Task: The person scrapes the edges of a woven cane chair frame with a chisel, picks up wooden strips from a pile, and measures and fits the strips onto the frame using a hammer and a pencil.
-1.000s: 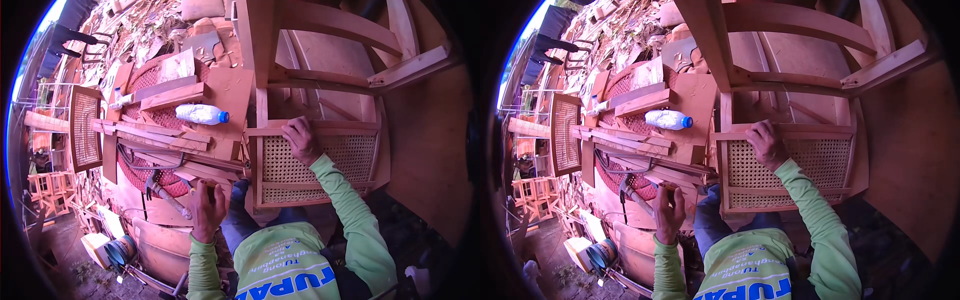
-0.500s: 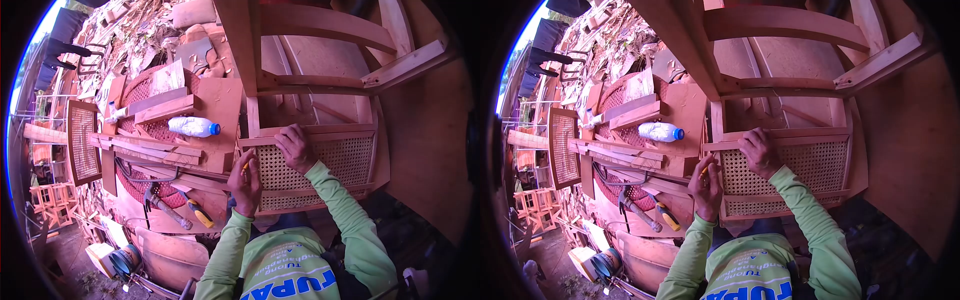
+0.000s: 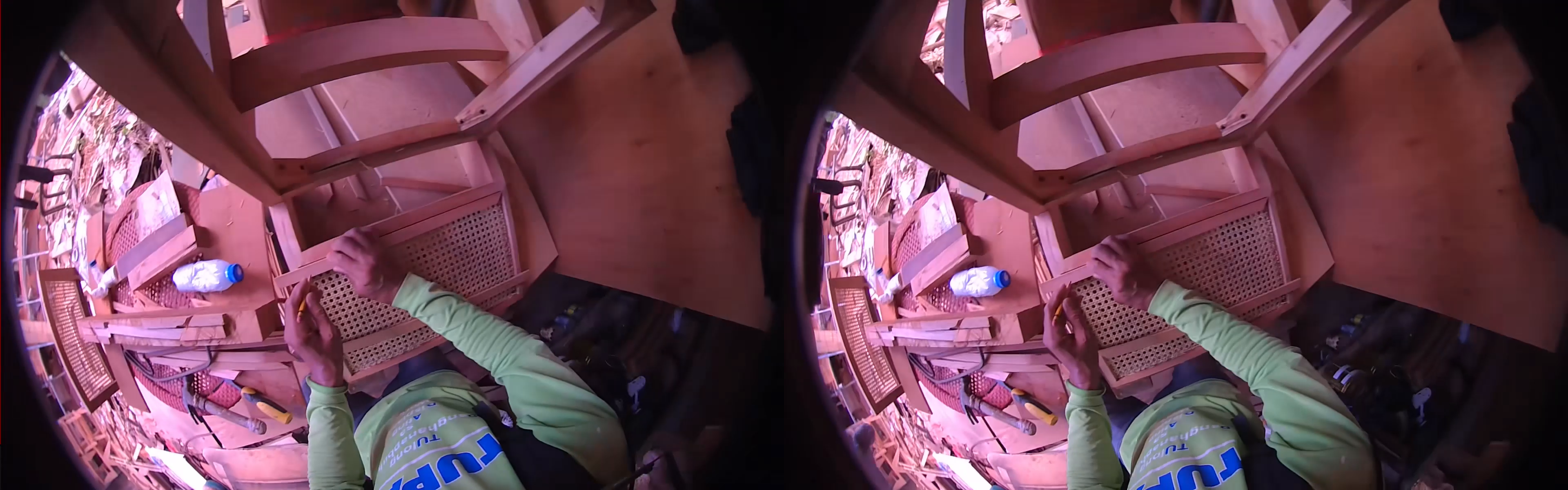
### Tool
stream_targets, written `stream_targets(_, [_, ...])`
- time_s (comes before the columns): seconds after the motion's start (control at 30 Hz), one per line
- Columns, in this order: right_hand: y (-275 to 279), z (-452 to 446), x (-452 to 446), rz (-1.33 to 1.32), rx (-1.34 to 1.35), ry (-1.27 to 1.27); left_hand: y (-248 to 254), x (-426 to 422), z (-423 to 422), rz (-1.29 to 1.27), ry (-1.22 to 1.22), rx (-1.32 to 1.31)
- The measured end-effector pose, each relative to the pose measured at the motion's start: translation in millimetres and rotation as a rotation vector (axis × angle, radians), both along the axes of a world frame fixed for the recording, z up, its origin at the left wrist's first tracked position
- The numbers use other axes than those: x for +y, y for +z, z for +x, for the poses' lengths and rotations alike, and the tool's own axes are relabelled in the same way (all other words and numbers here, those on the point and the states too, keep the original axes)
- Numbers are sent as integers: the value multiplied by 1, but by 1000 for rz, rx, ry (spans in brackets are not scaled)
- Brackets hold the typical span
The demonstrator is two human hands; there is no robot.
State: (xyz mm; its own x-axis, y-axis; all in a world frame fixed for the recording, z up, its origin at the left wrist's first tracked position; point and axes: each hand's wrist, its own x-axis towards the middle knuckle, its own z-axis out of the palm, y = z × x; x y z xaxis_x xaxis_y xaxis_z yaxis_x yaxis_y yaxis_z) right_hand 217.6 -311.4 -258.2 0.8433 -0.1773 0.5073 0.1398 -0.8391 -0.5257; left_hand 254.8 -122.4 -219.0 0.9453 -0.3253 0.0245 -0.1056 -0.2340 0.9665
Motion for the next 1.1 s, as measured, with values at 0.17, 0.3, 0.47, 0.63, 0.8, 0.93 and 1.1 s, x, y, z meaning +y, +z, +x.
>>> stream_targets(0.17, [-2, 0, -4, -52, -21, 9, 5, 6, -5, 67, -26, 12])
stream_targets(0.3, [-6, 3, -2, -25, -64, 27, 18, 8, 0, -8, 25, 15])
stream_targets(0.47, [-2, 1, -1, 11, -12, 3, 18, -2, 13, 83, 80, 4])
stream_targets(0.63, [1, 1, -1, 9, 0, 8, 21, -9, 14, 131, 101, -7])
stream_targets(0.8, [1, 1, -1, 9, 23, 15, 15, -12, 17, 191, 111, -126])
stream_targets(0.93, [2, 1, -1, 9, 27, 21, 13, -13, 23, 217, 80, -129])
stream_targets(1.1, [5, 2, -3, -8, 27, 28, 9, -15, 26, 206, 89, -100])
